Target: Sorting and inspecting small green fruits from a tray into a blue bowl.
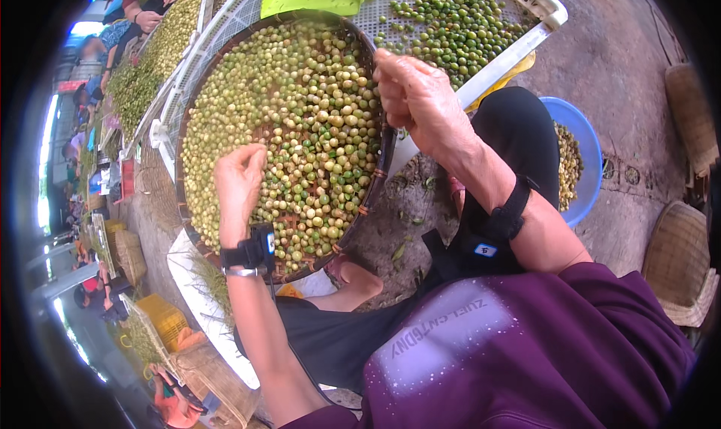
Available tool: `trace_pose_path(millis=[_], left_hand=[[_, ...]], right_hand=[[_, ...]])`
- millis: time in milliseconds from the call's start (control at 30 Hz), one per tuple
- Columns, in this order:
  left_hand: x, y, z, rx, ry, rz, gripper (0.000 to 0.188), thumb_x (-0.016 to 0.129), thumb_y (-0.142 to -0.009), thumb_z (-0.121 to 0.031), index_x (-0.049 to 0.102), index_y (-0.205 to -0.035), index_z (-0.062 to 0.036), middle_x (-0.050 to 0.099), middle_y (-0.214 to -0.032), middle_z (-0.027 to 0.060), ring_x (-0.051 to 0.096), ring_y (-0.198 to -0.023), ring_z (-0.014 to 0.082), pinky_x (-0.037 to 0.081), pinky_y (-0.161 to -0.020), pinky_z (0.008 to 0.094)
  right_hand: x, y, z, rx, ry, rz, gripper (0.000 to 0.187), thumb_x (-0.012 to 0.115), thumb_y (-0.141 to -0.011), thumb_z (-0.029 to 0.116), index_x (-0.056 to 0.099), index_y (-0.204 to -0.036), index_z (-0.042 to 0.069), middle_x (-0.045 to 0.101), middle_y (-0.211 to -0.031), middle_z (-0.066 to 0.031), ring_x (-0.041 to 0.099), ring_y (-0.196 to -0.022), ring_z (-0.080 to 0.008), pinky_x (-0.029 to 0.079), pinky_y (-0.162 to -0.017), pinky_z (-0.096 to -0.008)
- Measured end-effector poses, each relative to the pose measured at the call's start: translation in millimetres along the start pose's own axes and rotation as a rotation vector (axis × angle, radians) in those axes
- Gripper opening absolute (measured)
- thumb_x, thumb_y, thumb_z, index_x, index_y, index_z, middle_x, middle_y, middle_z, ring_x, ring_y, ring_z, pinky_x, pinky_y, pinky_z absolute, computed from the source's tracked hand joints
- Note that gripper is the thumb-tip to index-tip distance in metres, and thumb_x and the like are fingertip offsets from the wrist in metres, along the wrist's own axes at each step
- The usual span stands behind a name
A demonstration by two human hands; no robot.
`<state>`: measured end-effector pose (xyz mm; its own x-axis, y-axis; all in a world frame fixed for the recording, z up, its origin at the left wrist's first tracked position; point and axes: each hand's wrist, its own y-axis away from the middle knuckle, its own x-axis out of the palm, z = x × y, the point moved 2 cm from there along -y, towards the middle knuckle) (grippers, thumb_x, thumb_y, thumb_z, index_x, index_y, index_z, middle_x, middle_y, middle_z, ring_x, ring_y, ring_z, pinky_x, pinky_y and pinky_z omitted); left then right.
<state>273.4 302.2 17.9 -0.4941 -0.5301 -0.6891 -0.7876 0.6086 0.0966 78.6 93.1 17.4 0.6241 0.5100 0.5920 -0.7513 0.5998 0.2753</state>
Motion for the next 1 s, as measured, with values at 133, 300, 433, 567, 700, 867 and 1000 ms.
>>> trace_pose_path(millis=[133, 300, 433, 567, 700, 867, 1000], left_hand=[[-1, 49, -58, -0.141, 0.121, 0.26, 0.013, 0.072, -0.078, -0.009, 0.069, -0.085, 0.0015, 0.066, -0.073, 0.0043, 0.056, -0.062, 0.006, 0.044, -0.056, 0.022], [3, 88, -61, -0.105, 0.242, 0.653, 0.009, 0.073, -0.076, -0.006, 0.068, -0.08, 0.0009, 0.062, -0.066, 0.0005, 0.056, -0.06, 0.0072, 0.043, -0.055, 0.0221], [6, 84, -64, -0.144, 0.269, 0.691, 0.006, 0.068, -0.08, -0.003, 0.068, -0.084, 0.0019, 0.061, -0.065, 0.0002, 0.058, -0.061, 0.0096, 0.047, -0.058, 0.0219], [13, 94, -88, -0.234, 0.245, 0.847, 0.01, 0.07, -0.08, -0.008, 0.068, -0.077, 0.0018, 0.059, -0.06, -0.0009, 0.053, -0.056, 0.0065, 0.044, -0.052, 0.0225], [5, 63, -68, -0.101, 0.121, 0.491, 0.032, 0.073, -0.08, -0.018, 0.062, -0.054, -0.0032, 0.054, -0.053, -0.0021, 0.046, -0.052, 0.0034, 0.036, -0.046, 0.0225], [-6, 22, -26, -0.245, 0.214, 0.238, 0.019, 0.069, -0.083, -0.021, 0.068, -0.088, -0.0034, 0.058, -0.068, -0.0024, 0.049, -0.055, 0.0033, 0.039, -0.047, 0.0188], [4, 8, -4, -0.179, 0.053, 0.169, 0.022, 0.068, -0.081, -0.019, 0.069, -0.096, -0.0019, 0.063, -0.073, 0.0013, 0.054, -0.06, 0.0074, 0.045, -0.052, 0.0224]], right_hand=[[7, 26, 22, 0.057, 0.407, 0.532, 0.015, 0.064, -0.086, 0.017, 0.062, -0.094, 0.005, 0.041, -0.06, 0.0097, 0.043, -0.056, -0.0013, 0.033, -0.049, -0.0165], [9, 48, 16, 0.495, 0.324, 1.094, 0.026, 0.074, -0.075, 0.001, 0.064, -0.099, 0.0, 0.05, -0.066, 0.0081, 0.047, -0.059, -0.0016, 0.037, -0.052, -0.0191], [11, 53, 13, 0.382, 0.17, 1.102, 0.024, 0.07, -0.079, 0.005, 0.063, -0.102, -0.001, 0.048, -0.063, 0.0074, 0.043, -0.056, -0.0018, 0.034, -0.05, -0.0192], [10, 33, 8, 0.337, 0.026, 0.867, 0.026, 0.06, -0.088, 0.021, 0.062, -0.103, -0.001, 0.048, -0.064, 0.004, 0.037, -0.052, -0.0029, 0.025, -0.045, -0.0185], [10, 20, 11, 0.286, -0.155, 0.575, 0.035, 0.042, -0.097, 0.039, 0.051, -0.082, 0.009, 0.03, -0.063, 0.0069, 0.025, -0.049, -0.0044, 0.022, -0.042, -0.0193], [8, 10, 8, 0.237, -0.26, 0.377, 0.036, 0.045, -0.095, 0.043, 0.054, -0.087, 0.009, 0.03, -0.065, 0.0073, 0.027, -0.052, -0.0044, 0.023, -0.045, -0.0197], [7, 5, 5, 0.207, -0.278, 0.359, 0.034, 0.046, -0.094, 0.042, 0.054, -0.088, 0.009, 0.03, -0.067, 0.0073, 0.027, -0.052, -0.0042, 0.023, -0.046, -0.0196]])
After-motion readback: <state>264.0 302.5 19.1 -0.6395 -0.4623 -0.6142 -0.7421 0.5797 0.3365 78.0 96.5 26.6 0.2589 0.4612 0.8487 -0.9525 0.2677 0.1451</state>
